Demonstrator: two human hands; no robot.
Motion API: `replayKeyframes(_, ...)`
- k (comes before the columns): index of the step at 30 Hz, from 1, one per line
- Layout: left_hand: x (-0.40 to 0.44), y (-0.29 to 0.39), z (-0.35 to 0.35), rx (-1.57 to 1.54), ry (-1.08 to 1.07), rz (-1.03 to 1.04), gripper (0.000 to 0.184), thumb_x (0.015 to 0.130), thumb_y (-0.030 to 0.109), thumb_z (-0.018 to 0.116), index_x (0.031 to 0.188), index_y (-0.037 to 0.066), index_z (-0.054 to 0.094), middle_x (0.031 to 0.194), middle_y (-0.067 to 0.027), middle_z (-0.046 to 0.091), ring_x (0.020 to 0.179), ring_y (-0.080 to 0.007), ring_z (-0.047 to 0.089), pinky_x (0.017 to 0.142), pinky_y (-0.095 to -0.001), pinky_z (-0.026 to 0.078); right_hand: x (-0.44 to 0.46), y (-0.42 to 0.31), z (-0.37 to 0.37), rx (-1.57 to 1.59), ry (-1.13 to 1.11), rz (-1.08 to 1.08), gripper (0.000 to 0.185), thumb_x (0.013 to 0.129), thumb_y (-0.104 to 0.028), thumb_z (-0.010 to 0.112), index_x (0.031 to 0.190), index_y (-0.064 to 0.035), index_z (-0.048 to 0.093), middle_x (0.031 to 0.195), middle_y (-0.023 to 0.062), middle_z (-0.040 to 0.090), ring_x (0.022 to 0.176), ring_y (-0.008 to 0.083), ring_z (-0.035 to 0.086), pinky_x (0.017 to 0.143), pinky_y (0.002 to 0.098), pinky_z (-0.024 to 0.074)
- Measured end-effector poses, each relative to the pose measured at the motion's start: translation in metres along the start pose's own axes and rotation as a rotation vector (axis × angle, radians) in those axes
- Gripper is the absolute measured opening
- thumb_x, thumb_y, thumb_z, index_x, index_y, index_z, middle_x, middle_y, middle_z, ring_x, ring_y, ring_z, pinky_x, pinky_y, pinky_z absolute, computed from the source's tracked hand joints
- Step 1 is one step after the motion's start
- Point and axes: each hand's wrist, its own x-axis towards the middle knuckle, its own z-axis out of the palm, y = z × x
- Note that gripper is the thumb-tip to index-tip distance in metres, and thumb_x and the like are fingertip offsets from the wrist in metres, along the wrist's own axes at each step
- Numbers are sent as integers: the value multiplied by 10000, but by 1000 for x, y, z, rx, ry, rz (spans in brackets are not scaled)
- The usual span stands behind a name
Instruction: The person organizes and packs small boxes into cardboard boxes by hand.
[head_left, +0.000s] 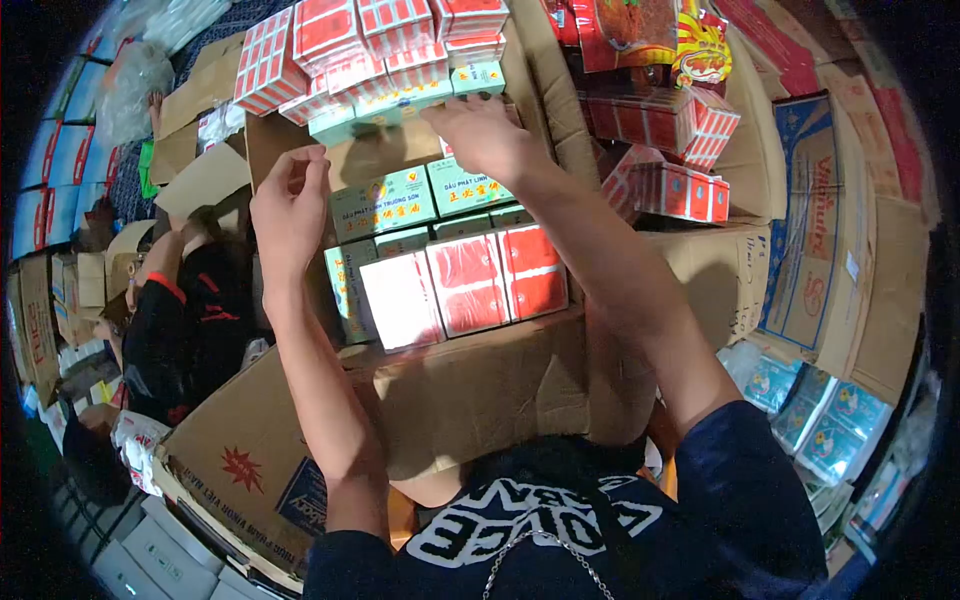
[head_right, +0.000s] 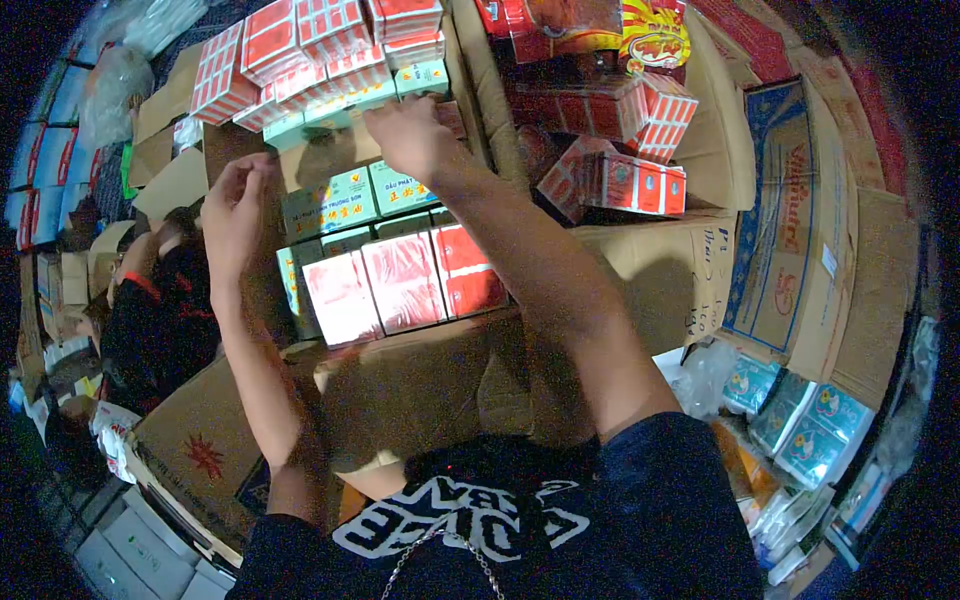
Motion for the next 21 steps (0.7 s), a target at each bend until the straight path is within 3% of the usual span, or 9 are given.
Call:
replayKeyframes(5, 2, 9, 2, -112, 117, 39, 293, 1024, 235, 636, 1174, -7, 708, 980, -95, 748, 849, -113, 672, 792, -291, 537, -8, -17, -24, 148, 102, 50, 756, 886, -51, 649, 1575, -147, 352, 1396, 233, 558, 1352, 396, 522, 1087, 548, 435)
replayKeyframes(8, 2, 12, 2, -165, 172, 112, 288, 1037, 234, 623, 1174, -4, 711, 1022, -88, 745, 893, -109, 667, 827, -282, 530, -13, -31, -44, 606, 293, -13, 648, 955, -150, 636, 1547, -118, 376, 1360, 247, 565, 1320, 390, 547, 1073, 517, 452)
replayKeyframes(9, 4, 13, 0, -204, 231, 128, 283, 1040, 228, 619, 1168, -6, 714, 1038, -85, 743, 915, -109, 663, 845, -279, 524, -9, -35, -43, 607, 290, -21, 648, 955, -150, 636, 1547, -118, 376, 1360, 247, 565, 1320, 390, 547, 1073, 517, 452)
replayKeyframes(12, 7, 15, -5, -278, 342, 162, 275, 1045, 217, 612, 1156, -10, 719, 1070, -80, 739, 959, -109, 655, 881, -272, 512, 3, -49, -37, 1174, 175, -171, 593, 1002, -247, 617, 1514, -60, 384, 1329, 242, 573, 1253, 376, 582, 1049, 488, 469)
replayKeyframes(16, 15, -2, -17, -450, 431, 152, 280, 1050, 219, 606, 1163, -11, 720, 1082, -67, 737, 981, -106, 648, 892, -265, 502, 10, -87, 3, 1263, 116, -235, 573, 1023, -327, 591, 1472, -16, 417, 1260, 235, 604, 1172, 340, 606, 1019, 469, 476)
replayKeyframes(18, 18, -8, -18, -434, 409, 159, 285, 1051, 217, 603, 1170, -15, 719, 1086, -67, 738, 979, -103, 647, 890, -262, 499, -7, -103, 11, 1073, -41, -277, 494, 1023, -339, 575, 1374, 5, 519, 1244, 241, 618, 1114, 360, 609, 1016, 482, 477)
replayKeyframes(21, 19, -14, -18, -382, 355, 130, 291, 1057, 218, 594, 1182, -17, 713, 1092, -62, 735, 1001, -106, 642, 914, -264, 487, -22, -111, 15, 805, -32, -415, 457, 1012, -350, 576, 1277, 22, 575, 1240, 246, 634, 1132, 383, 603, 1032, 494, 470)
